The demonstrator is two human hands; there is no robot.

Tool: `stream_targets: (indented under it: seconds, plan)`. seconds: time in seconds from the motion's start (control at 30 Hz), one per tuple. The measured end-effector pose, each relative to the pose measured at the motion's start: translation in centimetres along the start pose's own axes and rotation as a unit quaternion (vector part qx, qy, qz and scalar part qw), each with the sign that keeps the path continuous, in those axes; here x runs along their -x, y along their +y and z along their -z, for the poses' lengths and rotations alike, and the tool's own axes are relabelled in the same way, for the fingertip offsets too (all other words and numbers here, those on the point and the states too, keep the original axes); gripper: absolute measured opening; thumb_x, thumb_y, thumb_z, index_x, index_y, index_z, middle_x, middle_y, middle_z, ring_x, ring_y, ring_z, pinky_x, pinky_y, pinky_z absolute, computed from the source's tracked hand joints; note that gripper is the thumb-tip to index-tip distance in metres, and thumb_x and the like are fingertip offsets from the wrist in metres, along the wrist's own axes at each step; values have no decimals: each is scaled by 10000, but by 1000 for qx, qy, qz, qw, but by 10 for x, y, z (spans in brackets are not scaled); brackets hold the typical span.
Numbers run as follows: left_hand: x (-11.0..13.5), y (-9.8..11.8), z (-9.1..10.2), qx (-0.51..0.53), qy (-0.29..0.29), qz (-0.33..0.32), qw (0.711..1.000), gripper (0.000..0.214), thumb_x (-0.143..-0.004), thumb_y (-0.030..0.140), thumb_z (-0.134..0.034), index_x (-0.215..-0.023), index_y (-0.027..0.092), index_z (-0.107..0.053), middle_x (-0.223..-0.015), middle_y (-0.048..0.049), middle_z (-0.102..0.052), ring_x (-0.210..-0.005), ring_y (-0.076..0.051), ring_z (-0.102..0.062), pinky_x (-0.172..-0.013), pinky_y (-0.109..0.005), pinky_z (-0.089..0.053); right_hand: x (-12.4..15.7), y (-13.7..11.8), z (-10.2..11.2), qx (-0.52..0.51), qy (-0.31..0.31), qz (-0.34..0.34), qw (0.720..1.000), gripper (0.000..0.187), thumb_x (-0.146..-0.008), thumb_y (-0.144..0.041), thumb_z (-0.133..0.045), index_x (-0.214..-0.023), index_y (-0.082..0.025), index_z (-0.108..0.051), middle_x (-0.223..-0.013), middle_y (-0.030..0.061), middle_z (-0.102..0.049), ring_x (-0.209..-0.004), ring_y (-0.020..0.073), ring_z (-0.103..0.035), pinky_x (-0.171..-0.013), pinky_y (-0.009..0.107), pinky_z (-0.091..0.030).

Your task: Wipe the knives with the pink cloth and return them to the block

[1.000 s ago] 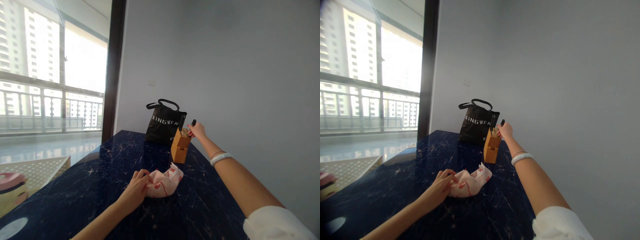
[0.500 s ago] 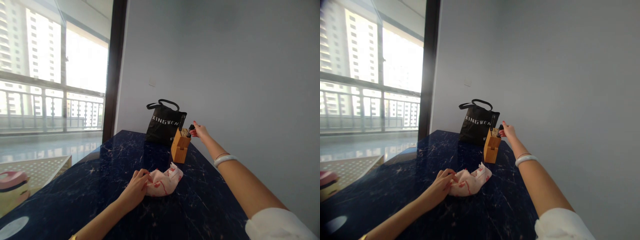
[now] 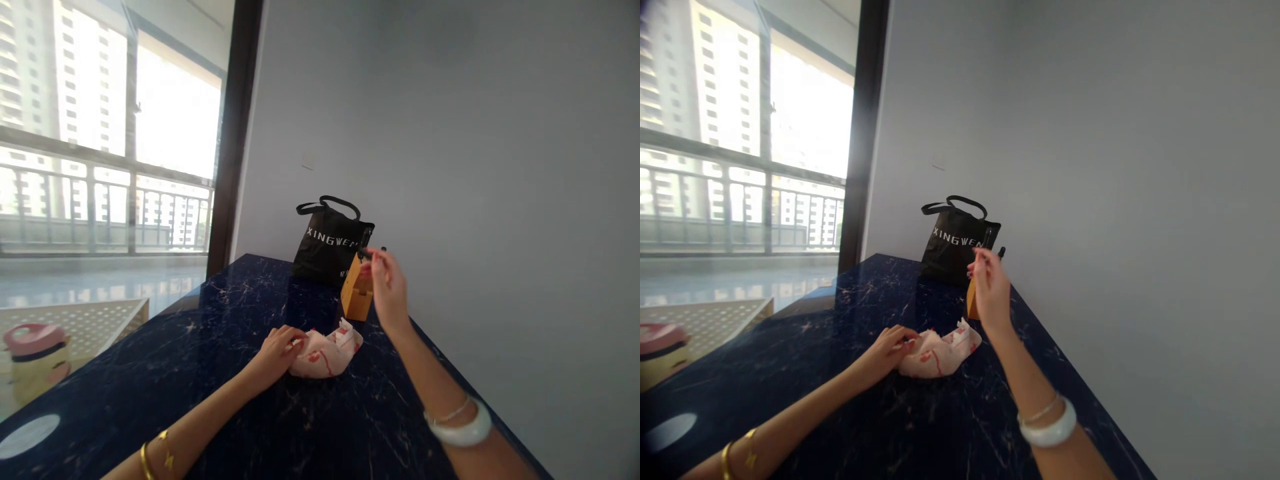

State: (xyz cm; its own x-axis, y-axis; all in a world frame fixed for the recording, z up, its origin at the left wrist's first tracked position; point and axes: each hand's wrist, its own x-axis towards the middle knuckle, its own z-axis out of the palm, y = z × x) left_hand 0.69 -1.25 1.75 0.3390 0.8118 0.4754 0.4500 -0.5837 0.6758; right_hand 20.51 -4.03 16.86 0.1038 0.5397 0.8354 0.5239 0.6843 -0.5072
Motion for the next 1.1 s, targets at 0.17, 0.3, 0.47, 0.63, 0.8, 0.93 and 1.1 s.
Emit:
stream_targets:
  seconds: [0.17,0.3,0.47,0.63,0.8,0.93,1.1]
  plan:
    - [-9,-1,7,335,-17,91,938,451,-830,487,-355,-973,144,-611,-957,-80,-624,-830,-175,-555,-811,-307,-407,86,14,-58,-40,-172,-41,983,269,-850,-310,-420,-1081,-225,-527,-996,31,-597,-886,151,-567,-777,267,-446]
    - [-7,1,9,529,-53,192,825,420,-828,475,-386,-954,129,-588,-865,-94,-644,-766,-189,-605,-691,-302,-467,112,20,-85,-17,-269,-11,963,248,-813,-250,-473,-1046,-234,-555,-980,16,-607,-914,167,-549,-818,288,-418]
    - [-6,-2,13,571,9,239,786,215,-826,290,-459,-905,117,-560,-892,-113,-646,-752,-187,-620,-645,-299,-495,125,29,-96,-12,-306,-21,952,346,-814,-254,-480,-1159,-244,-470,-1069,25,-565,-973,177,-516,-842,313,-405]
    - [-12,-19,19,484,156,254,823,145,-826,257,-469,-879,135,-525,-582,19,-537,-519,-92,-561,-568,-230,-481,133,40,-98,56,-241,-43,968,372,-776,-232,-517,-1138,-219,-432,-1038,49,-538,-961,190,-491,-819,331,-401]
    - [-9,-27,13,379,100,293,872,256,-814,381,-448,-883,143,-513,-526,80,-383,-340,-22,-335,-345,-141,-293,136,47,-98,189,-332,21,924,223,-759,-305,-571,-958,-208,-540,-907,37,-588,-901,212,-503,-781,342,-375]
    - [-5,-27,4,355,29,294,887,333,-796,448,-440,-896,138,-505,-514,89,-337,-326,-11,-261,-324,-131,-186,131,56,-94,286,-335,71,895,173,-794,-383,-533,-842,-225,-584,-837,28,-607,-863,211,-516,-803,363,-325]
    - [-5,-29,-1,275,-29,283,918,384,-781,507,-413,-901,151,-490,-505,96,-315,-306,-20,-242,-308,-150,-189,117,73,-77,349,-266,-1,898,152,-855,-276,-445,-802,-209,-571,-760,28,-626,-789,182,-550,-748,312,-311]
